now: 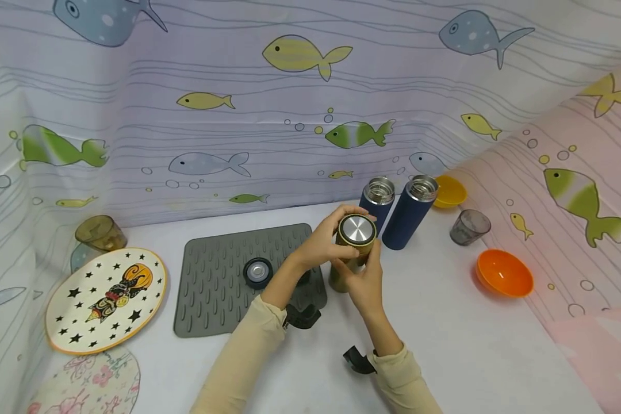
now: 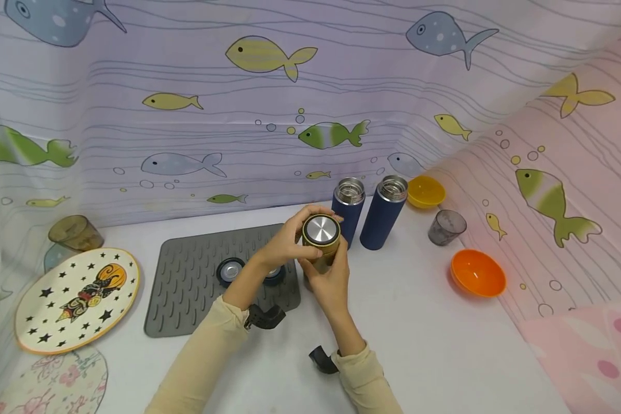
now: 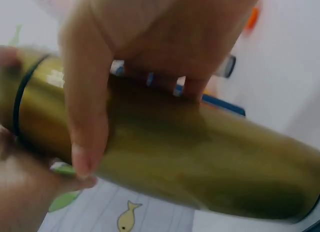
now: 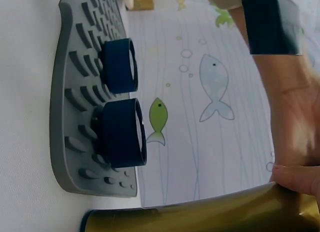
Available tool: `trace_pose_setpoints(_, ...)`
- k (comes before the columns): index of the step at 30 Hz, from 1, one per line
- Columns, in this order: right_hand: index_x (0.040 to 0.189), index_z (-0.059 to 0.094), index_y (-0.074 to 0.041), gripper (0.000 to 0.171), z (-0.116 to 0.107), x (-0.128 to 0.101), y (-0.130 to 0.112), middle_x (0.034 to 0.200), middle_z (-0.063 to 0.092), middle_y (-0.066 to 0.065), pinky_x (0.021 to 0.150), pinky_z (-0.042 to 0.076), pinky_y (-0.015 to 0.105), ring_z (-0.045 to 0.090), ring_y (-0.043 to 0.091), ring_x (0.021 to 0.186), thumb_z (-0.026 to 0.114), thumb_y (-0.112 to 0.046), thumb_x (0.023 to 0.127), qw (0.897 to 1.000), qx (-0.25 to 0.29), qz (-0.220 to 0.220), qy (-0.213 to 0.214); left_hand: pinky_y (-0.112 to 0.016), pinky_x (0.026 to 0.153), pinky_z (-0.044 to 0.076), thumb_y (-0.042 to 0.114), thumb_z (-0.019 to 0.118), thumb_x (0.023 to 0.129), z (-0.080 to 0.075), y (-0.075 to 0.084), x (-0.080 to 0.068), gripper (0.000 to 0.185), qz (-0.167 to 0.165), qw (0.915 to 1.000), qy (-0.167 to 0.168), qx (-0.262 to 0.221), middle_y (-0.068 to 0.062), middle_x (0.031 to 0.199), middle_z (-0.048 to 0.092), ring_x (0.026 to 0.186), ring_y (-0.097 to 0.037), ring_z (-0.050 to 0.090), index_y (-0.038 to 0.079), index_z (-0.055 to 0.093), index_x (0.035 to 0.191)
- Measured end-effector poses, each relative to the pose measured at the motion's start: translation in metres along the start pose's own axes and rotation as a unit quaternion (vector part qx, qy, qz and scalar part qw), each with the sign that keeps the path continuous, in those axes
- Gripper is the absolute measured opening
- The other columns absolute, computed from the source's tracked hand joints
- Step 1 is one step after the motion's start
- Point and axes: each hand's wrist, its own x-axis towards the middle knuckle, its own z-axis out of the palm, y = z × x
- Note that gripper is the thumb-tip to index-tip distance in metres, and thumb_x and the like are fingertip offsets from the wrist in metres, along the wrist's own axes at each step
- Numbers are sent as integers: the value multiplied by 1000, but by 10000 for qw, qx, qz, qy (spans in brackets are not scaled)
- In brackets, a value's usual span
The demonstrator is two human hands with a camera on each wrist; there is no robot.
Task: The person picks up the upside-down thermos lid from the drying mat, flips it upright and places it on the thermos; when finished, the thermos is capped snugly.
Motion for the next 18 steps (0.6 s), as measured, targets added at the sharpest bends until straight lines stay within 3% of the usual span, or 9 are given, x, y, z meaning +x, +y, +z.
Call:
trace_pose_setpoints(6,140,40,-5,73,-1,0,0,133,55,17,101,38,44,51,25,117,79,2,78,9999,36,119,-11,-54,114,33,29,80,75,-1,1,-1,84,-144,9991,108,384,-13,146,44,135,-26,42,6,39,144)
trace_pose_setpoints(10,144,35,-1,78,-1,0,-1,137,51,22,108,36,49,49,32,125,77,8,78,9998,106,140,-69,-61,117,22,51,81,71,1,0,-1,107,-237,9988,16,432,-10,158,30,147,-28,26,13,27,155)
trace_pose_setpoints(12,146,35,-3,79,-2,1,-1,139,50,21,109,36,53,48,33,130,75,9,78,9999,85,93,-100,-58,116,25,49,84,70,3,-1,-1,107,-283,9968,158,733,-8,157,32,145,-27,29,15,27,154)
trace_pose_setpoints(15,144,37,-5,77,-2,1,0,137,52,17,107,38,49,49,28,126,75,8,78,9999,74,44,-104,-52,113,35,31,86,74,4,-2,1,97,-211,9977,170,620,-9,152,39,138,-26,39,13,31,151)
trace_pose_setpoints(16,145,37,-7,78,-2,1,0,138,52,15,106,39,48,50,26,126,76,6,79,9999,100,34,-115,-51,114,35,20,85,73,4,-2,1,97,-209,9985,127,488,-10,154,37,139,-26,38,13,29,152)
trace_pose_setpoints(18,144,38,-7,77,-2,1,1,135,53,16,107,39,48,50,27,125,78,4,79,9998,160,6,-135,-51,120,25,16,87,72,2,-2,1,104,-240,9988,10,436,-10,157,32,142,-25,35,14,23,155)
